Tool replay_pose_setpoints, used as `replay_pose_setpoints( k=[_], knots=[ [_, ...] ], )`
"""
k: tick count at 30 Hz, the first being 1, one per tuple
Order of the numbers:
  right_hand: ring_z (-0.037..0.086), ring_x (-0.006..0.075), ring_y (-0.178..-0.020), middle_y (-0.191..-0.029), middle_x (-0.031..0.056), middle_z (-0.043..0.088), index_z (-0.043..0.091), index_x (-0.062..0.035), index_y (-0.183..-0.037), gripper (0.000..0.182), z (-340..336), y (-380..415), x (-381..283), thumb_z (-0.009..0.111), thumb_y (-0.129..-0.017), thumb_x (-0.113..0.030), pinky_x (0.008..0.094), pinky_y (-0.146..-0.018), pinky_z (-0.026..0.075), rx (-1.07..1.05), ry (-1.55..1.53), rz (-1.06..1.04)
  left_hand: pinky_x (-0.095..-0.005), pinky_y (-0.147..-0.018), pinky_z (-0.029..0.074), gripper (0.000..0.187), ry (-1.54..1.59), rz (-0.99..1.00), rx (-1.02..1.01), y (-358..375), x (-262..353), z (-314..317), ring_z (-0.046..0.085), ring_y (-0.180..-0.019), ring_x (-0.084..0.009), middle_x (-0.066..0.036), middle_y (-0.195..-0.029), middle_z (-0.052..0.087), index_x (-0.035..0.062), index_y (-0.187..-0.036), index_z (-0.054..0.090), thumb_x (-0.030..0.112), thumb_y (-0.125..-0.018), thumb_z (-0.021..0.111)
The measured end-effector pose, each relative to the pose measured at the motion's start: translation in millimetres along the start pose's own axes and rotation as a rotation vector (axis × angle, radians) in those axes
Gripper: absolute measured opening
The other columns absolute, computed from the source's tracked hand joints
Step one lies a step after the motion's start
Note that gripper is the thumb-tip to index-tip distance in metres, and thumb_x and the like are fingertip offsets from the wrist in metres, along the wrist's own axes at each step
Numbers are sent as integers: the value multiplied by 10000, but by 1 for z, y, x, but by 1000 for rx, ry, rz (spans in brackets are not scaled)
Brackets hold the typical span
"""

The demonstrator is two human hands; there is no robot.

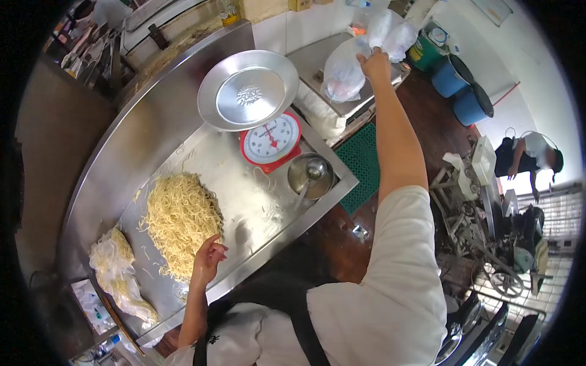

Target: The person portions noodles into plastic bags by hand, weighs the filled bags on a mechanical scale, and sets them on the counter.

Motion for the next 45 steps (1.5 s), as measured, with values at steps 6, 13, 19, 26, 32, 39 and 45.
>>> replay_pose_setpoints(
  k=[6, 13, 19, 26, 32, 39, 45],
  knots=[
    [675, 331, -821, -852, 150, 693, 714, -90, -918, 188, -20, -32, 6, 669, -830, -250, 432, -761, 527, 67, -333, 135, -277, -718, 515, 379, -87, 14, 119, -10, 34, 17, 615, -758, -148, -90, -907, 660, -35, -1295, 528, 149, -969, 591],
    [683, 311, -815, -855, 151, 700, 714, -67, -928, 286, -27, -59, 4, 666, -862, -341, 414, -749, 532, 151, -377, 89, -284, -710, 510, 329, -162, -11, 158, -13, 50, 38, 617, -754, -148, -83, -867, 669, -17, -1233, 591, 169, -962, 607],
    [694, 232, -800, -840, 116, 715, 743, -99, -904, 330, -39, -71, 3, 699, -833, -418, 366, -740, 526, 34, -544, 206, -283, -698, 503, 296, -264, 3, 164, -15, 50, 49, 614, -747, -138, -84, -866, 668, 0, -1196, 621, 168, -953, 618],
    [647, 234, -770, -771, 96, 666, 767, -130, -937, 238, -61, -65, -7, 727, -842, -344, 341, -692, 508, 194, -502, 11, -295, -668, 501, 274, -262, 100, 112, -2, 26, 47, 615, -738, -149, -76, -843, 679, 11, -1174, 634, 157, -942, 623],
    [639, 206, -720, -825, 65, 714, 748, -120, -942, 215, -37, -89, 12, 665, -896, -313, 313, -680, 494, 88, -527, -2, -307, -701, 516, 282, -349, 87, 99, -27, 48, 51, 631, -735, -187, -119, -865, 687, 30, -1177, 644, 167, -932, 612],
    [640, 161, -694, -850, 52, 719, 747, -113, -908, 188, -137, -54, -15, 689, -880, -290, 285, -652, 498, 618, -801, -18, -310, -673, 504, 278, -382, 119, 56, -33, 44, 49, 611, -698, -182, -98, -836, 674, 28, -1165, 647, 163, -921, 640],
    [625, 85, -735, -840, 20, 713, 721, -43, -893, 148, -156, -28, -33, 707, -887, -191, 210, -673, 476, 526, -934, 45, -313, -670, 510, 266, -354, 102, 30, -39, 57, 58, 615, -696, -187, -119, -846, 680, 24, -1152, 647, 169, -928, 641]
  ],
)
Point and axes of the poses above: each hand's wrist, its own y-axis away from the middle knuckle, its own z-axis out of the palm, x = y × z, the point moved 8 cm from there along -y, towards the middle knuckle
